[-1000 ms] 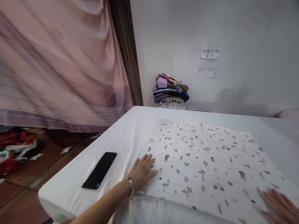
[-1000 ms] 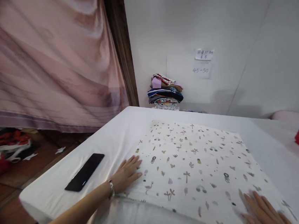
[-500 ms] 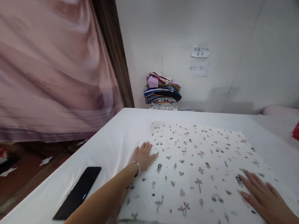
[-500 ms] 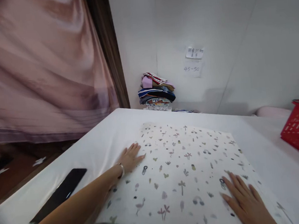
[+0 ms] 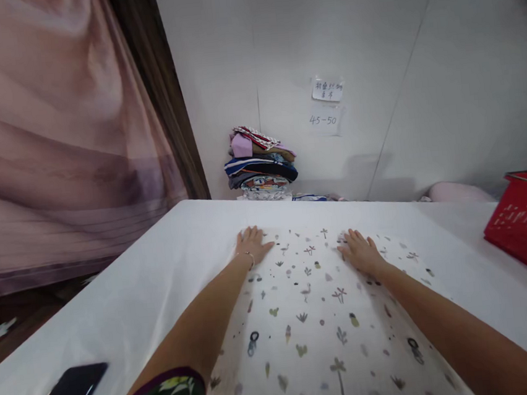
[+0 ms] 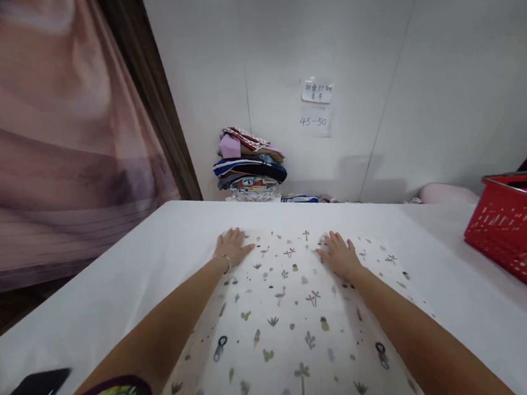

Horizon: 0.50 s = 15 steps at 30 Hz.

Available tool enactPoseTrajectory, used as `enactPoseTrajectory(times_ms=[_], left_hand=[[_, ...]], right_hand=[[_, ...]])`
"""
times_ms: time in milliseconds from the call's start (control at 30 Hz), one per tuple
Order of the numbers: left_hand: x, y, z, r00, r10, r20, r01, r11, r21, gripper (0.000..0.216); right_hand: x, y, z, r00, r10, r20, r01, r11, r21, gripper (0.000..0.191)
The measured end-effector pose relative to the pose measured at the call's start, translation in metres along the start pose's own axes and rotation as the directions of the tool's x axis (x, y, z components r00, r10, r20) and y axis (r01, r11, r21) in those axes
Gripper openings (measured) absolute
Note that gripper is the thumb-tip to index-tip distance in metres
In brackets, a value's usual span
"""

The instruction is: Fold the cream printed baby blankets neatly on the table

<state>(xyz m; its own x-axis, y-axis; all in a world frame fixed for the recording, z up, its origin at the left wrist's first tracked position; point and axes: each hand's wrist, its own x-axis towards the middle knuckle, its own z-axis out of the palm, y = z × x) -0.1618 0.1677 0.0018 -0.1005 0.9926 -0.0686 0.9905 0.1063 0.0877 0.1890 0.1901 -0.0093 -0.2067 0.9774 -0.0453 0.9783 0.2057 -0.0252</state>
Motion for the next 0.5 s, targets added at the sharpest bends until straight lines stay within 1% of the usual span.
enactPoseTrajectory(times_ms=[100, 200, 267, 300, 400, 500], left_hand=[[0.014, -0.014, 0.008, 0.997, -0.074, 0.004, 0.074, 0.997, -0.022, 0.081], [0.016, -0.019, 0.010, 0.997, -0.073, 0.004, 0.073, 0.997, -0.031, 0.082], [0.016, -0.019, 0.010, 0.998, -0.068, 0.012, 0.068, 0.997, -0.037, 0.081], [0.015, -0.018, 0.009, 0.998, -0.066, 0.011, 0.066, 0.997, -0.039, 0.080], [0.015, -0.017, 0.009, 0.997, -0.079, -0.003, 0.079, 0.996, -0.032, 0.081], [0.016, -0.016, 0.008, 0.995, -0.094, -0.015, 0.094, 0.995, -0.021, 0.083]], right_hand=[[0.021, 0.015, 0.009, 0.995, 0.098, 0.019, -0.098, 0.995, 0.014, 0.066], [0.027, 0.027, 0.010, 0.993, 0.103, 0.058, -0.105, 0.994, 0.031, 0.067], [0.026, 0.035, 0.006, 0.993, 0.094, 0.068, -0.097, 0.995, 0.040, 0.066], [0.025, 0.040, 0.004, 0.993, 0.107, 0.053, -0.109, 0.993, 0.036, 0.066], [0.018, 0.061, 0.001, 0.977, 0.211, -0.009, -0.211, 0.977, 0.009, 0.067], [0.012, 0.080, 0.001, 0.963, 0.270, 0.012, -0.270, 0.963, 0.016, 0.068]])
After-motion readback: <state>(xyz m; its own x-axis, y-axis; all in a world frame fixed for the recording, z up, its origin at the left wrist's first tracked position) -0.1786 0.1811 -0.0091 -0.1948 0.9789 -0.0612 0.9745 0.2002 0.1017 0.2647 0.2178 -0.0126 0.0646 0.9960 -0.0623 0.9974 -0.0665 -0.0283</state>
